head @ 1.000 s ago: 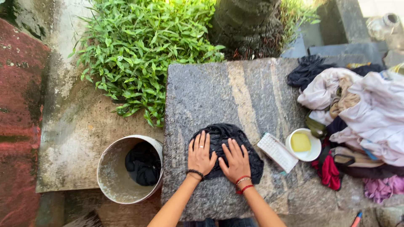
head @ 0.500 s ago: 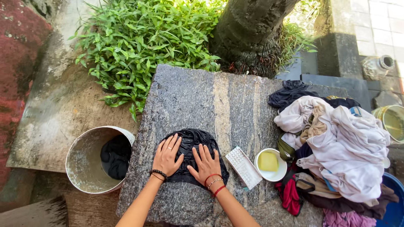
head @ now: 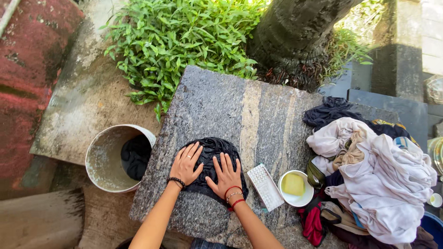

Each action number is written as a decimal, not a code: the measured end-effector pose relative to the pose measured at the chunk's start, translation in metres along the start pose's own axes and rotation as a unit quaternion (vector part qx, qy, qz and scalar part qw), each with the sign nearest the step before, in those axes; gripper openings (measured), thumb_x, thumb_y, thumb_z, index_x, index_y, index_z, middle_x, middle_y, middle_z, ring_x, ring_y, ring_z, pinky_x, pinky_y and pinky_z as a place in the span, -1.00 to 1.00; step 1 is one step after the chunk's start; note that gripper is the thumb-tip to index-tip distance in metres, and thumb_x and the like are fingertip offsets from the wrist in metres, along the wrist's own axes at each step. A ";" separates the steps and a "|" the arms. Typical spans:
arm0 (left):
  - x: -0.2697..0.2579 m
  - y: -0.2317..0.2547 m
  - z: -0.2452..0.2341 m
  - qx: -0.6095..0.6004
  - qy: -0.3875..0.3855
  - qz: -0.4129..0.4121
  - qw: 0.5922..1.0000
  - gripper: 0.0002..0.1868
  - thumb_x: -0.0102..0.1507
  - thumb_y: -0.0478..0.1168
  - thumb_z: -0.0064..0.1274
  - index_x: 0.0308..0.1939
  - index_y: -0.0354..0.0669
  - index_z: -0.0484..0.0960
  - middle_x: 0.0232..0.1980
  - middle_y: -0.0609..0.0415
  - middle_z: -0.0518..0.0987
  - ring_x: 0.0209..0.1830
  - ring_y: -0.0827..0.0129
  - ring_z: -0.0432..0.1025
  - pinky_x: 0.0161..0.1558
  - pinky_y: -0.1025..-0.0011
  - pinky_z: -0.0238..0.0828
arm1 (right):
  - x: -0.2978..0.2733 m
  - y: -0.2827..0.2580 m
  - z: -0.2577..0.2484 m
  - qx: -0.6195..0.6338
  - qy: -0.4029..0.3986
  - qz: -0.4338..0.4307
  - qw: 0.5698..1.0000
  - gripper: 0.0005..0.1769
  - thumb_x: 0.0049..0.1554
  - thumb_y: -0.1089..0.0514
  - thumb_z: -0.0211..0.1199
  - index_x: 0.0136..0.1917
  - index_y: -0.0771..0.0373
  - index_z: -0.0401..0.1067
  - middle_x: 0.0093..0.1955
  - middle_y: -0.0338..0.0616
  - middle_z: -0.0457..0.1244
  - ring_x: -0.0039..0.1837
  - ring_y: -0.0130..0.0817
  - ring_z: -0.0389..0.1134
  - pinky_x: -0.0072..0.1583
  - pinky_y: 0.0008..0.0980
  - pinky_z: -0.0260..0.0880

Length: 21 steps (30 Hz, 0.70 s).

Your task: The person washes clothing by hand in a bucket and on a stone surface using soap and a bar.

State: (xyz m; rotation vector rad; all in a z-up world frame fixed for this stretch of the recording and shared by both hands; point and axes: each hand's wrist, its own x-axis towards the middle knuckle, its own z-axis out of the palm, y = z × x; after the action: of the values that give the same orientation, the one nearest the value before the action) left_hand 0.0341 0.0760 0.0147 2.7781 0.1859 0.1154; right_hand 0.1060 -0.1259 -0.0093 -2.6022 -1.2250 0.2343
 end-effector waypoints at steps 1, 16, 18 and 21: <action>0.001 -0.001 0.000 -0.001 0.002 0.001 1.000 -0.29 0.26 0.01 0.02 0.45 -0.16 0.32 0.54 -0.06 0.27 0.53 0.11 0.14 0.48 0.11 -0.03 | 0.000 0.000 0.001 0.003 0.004 0.000 1.000 -0.07 0.18 -0.45 0.00 0.60 0.11 0.04 0.66 0.08 -0.12 0.67 -0.03 -0.21 0.54 0.22 -0.38; 0.006 0.000 -0.003 0.006 -0.005 -0.007 1.000 -0.30 0.27 0.01 0.00 0.46 -0.15 0.32 0.54 -0.07 0.25 0.52 0.10 0.14 0.48 0.13 -0.04 | 0.000 -0.002 0.001 -0.002 -0.004 -0.002 1.000 -0.06 0.16 -0.44 0.00 0.61 0.13 0.03 0.66 0.09 -0.14 0.66 -0.02 -0.22 0.52 0.25 -0.39; -0.002 0.004 -0.002 0.004 -0.008 -0.007 1.000 -0.29 0.26 0.02 0.01 0.46 -0.16 0.32 0.54 -0.07 0.25 0.52 0.09 0.14 0.47 0.12 -0.04 | -0.003 -0.003 0.000 0.002 -0.008 0.001 1.000 -0.06 0.16 -0.44 0.00 0.60 0.13 0.04 0.65 0.10 -0.14 0.66 -0.02 -0.22 0.52 0.24 -0.39; 0.001 0.001 0.000 0.008 -0.002 -0.006 1.000 -0.29 0.26 0.02 0.00 0.45 -0.16 0.31 0.54 -0.07 0.25 0.52 0.10 0.14 0.47 0.12 -0.04 | 0.003 -0.001 -0.001 0.001 -0.011 0.002 1.000 -0.07 0.16 -0.44 0.00 0.60 0.13 0.04 0.66 0.10 -0.14 0.66 -0.02 -0.22 0.52 0.24 -0.38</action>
State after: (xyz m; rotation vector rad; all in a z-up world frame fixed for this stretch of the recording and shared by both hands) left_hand 0.0355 0.0748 0.0152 2.7931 0.2044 0.1053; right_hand 0.1071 -0.1233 -0.0082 -2.6072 -1.2255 0.2664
